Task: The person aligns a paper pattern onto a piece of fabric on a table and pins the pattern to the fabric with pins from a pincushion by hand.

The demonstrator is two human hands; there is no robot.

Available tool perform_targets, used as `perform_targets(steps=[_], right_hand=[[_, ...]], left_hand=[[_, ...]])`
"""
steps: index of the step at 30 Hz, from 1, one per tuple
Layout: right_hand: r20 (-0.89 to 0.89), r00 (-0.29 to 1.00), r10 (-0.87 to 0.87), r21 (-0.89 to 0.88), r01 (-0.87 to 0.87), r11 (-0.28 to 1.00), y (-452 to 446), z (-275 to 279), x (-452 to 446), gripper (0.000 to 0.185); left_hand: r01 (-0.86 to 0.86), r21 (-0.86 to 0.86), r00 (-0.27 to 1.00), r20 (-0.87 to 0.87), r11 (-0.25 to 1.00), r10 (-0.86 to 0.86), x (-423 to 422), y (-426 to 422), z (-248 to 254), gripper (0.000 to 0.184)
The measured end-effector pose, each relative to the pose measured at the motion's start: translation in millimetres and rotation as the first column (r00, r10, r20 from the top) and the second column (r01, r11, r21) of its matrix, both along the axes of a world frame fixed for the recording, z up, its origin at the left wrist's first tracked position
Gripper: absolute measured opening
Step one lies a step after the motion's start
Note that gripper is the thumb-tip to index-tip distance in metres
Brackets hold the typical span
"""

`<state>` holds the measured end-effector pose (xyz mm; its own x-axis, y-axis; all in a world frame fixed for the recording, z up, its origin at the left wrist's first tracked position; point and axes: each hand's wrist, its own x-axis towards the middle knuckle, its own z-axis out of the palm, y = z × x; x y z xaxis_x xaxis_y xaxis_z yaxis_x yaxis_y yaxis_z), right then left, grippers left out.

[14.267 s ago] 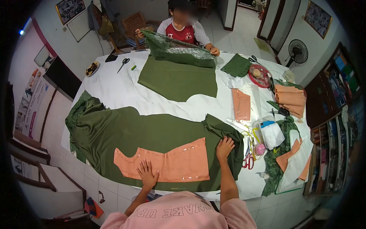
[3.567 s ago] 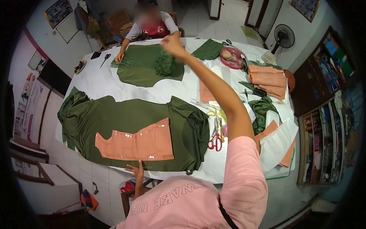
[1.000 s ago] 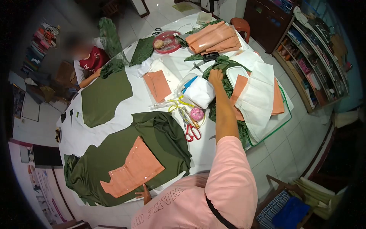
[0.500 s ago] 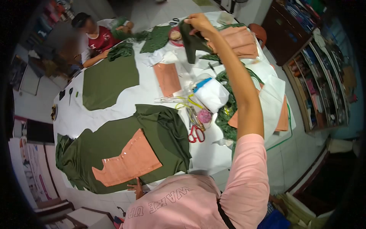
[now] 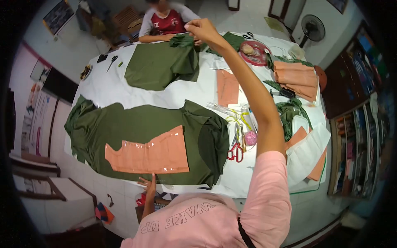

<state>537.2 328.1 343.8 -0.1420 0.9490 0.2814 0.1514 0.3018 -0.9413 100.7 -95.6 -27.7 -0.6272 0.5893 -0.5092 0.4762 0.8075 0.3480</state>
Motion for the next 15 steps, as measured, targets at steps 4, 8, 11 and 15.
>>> perform_targets(steps=[4,8,11,15], right_hand=[[0.387,0.884,0.262,0.308,-0.391,0.867,-135.6,63.1,-35.3,0.02],[0.418,0.852,0.316,0.445,-0.495,0.746,-262.3,116.7,-41.2,0.021],[0.387,0.873,0.296,0.484,-0.466,0.741,-385.8,92.0,-38.2,0.022],[0.352,0.903,0.247,0.551,-0.413,0.725,-401.9,98.3,61.6,0.023]], left_hand=[[-0.018,0.059,1.0,0.021,0.998,0.017,5.5,2.7,4.1,0.123],[-0.018,0.052,0.999,0.043,0.998,0.015,1.7,5.9,-5.5,0.123],[0.0,0.059,0.998,0.057,0.998,-0.003,-1.2,3.9,-9.7,0.124],[0.064,0.047,0.992,0.105,0.997,-0.069,-2.6,5.9,-5.8,0.121]])
